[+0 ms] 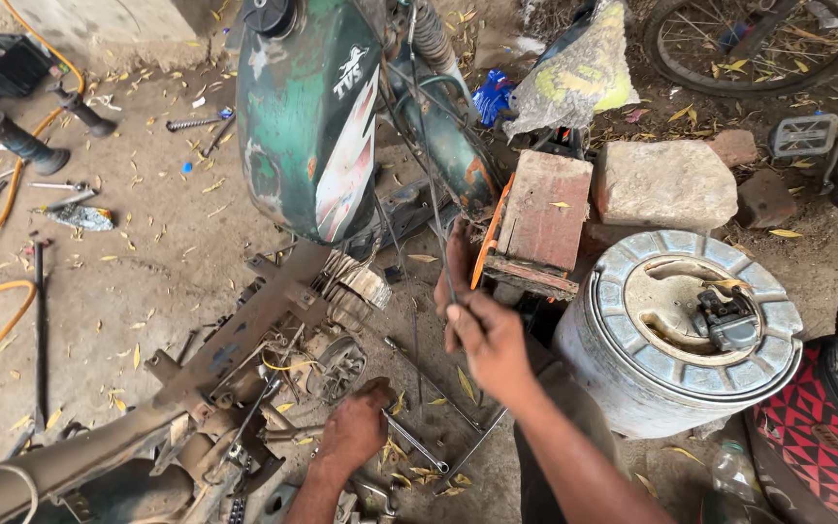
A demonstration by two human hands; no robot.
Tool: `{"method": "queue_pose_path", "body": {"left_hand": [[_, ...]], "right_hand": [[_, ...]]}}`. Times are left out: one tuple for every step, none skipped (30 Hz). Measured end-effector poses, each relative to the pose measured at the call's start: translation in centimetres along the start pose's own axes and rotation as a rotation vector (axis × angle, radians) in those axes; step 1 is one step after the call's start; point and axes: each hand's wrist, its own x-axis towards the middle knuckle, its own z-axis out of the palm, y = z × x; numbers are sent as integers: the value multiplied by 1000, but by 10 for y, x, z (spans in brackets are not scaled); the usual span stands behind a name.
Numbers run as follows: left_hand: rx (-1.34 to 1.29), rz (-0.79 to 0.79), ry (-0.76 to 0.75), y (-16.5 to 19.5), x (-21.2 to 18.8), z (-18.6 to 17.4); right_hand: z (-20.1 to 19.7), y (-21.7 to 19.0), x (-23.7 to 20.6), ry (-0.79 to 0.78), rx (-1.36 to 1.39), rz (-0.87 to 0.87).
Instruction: The person is repairing a motorcycle, focusing on the engine area. They use their hands to manipulate wires and small engine components, including a carburetor, which they disassemble and reassemble.
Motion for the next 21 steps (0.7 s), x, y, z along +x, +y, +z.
{"method": "queue_pose_path", "body": {"left_hand": [[-81, -15, 50, -2, 1, 0], [-160, -33, 99, -2, 0, -1], [-285, -74, 80, -1, -1, -2], [-407, -113, 58, 0, -2, -4], [-529, -148, 44, 3, -2, -6], [-504, -75, 75, 8, -3, -7], [-482, -2, 104, 13, -3, -8], [-463, 69, 133, 19, -4, -8], [-428, 70, 129, 24, -5, -9], [-391, 73, 123, 28, -5, -10], [-353, 77, 117, 31, -5, -11], [-319, 46, 104, 32, -4, -12], [-285, 15, 91, 32, -3, -14], [-250, -17, 80, 31, -2, -16], [-254, -23, 79, 28, 0, -18], [-260, -33, 75, 26, 0, -20], [-267, -51, 66, 23, -1, -20], [-259, -46, 73, 21, -3, -20], [-250, -37, 82, 19, -3, -20], [-240, -25, 92, 17, -3, -18], [-263, -9, 111, 17, -3, -16]], "right_hand": [[5, 5, -11, 6, -58, 0], [9, 9, -21, 12, -114, 3], [12, 13, -29, 22, -165, 12], [11, 14, -33, 40, -176, 31], [9, 15, -33, 56, -187, 40], [6, 13, -28, 69, -202, 42], [3, 9, -21, 103, -121, 32], [-1, 4, -11, 135, -42, 24], [-3, -4, 1, 165, 37, 13], [-5, -13, 17, 202, 57, -38], [-7, -23, 35, 240, 78, -91], [-9, -34, 50, 283, 38, -129], [-12, -45, 62, 327, -1, -168], [-16, -54, 71, 362, 118, -193], [-20, -62, 78, 394, 238, -221], [-23, -66, 80, 423, 359, -243], [-26, -67, 77, 394, 405, -263], [-26, -65, 68, 366, 450, -279], [-26, -60, 57, 338, 496, -298], [-22, -50, 45, 323, 604, -191], [-14, -38, 31, 309, 708, -82]]}}
